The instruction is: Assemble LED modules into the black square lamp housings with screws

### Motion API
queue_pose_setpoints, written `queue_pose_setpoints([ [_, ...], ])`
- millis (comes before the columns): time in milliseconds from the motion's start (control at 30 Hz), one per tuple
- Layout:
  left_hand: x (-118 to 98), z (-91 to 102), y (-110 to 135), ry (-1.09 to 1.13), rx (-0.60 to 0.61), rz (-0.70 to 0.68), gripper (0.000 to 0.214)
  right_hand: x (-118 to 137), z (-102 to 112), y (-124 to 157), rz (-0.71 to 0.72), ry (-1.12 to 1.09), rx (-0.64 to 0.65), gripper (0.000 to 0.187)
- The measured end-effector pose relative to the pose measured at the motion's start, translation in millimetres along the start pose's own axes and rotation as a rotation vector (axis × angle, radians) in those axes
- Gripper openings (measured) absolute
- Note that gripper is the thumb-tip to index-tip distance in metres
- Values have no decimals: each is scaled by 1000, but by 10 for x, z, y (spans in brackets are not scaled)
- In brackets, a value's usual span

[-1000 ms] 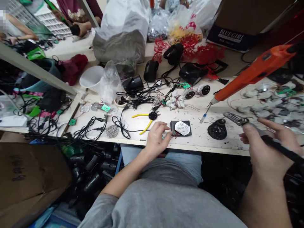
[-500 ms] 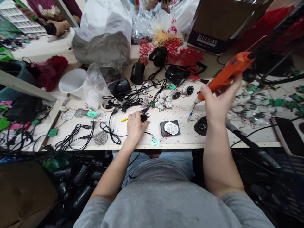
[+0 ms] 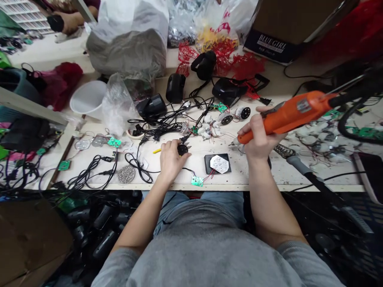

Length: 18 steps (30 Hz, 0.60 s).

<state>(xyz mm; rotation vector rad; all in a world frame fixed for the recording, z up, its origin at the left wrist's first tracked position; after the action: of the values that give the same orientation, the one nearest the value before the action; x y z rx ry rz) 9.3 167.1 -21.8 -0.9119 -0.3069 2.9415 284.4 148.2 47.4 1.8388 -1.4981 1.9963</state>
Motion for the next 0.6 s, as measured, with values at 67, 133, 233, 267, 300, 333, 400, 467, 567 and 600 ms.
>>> queue_pose_setpoints([
  [67,-2,23,0,6,24,39,40,-45,-49,121,-29,-7,-16,35],
  [133,21,57,4,80,50,105,38,-95,-83,203,-55,-8,-5,35],
  [233,107,82,18,405,105,253,42,-144,-100,248,-76,-29,-2,33],
  [267,135,65,26,554,136,307,45,-146,-102,247,-80,-29,-3,33],
  [300,152,33,39,707,177,359,48,-136,-103,240,-83,-27,-7,33],
  [333,153,-7,55,853,225,407,51,-110,-107,231,-84,-29,-6,33],
  [400,95,-94,99,1091,331,477,53,9,-104,207,-65,-61,-22,31],
  [467,-23,-152,153,1244,412,507,54,200,-104,190,-35,-156,-35,29],
  [567,-241,-182,232,1373,448,497,56,516,-117,196,-8,-370,-21,26],
  [600,-308,-184,255,1397,444,486,57,595,-145,209,-23,-410,21,26],
])
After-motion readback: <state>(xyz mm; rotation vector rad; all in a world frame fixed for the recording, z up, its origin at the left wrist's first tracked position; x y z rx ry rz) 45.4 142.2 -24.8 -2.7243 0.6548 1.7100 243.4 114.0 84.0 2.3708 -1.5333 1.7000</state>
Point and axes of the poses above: each hand's wrist, its own y-axis away from the middle knuckle, its own z-axis out of the back of the hand, x = y × z, the point moved 8 cm from there along -y, towards the middle knuckle, and after that the axes turned 9 degrees about z, right-handed, at the moved point
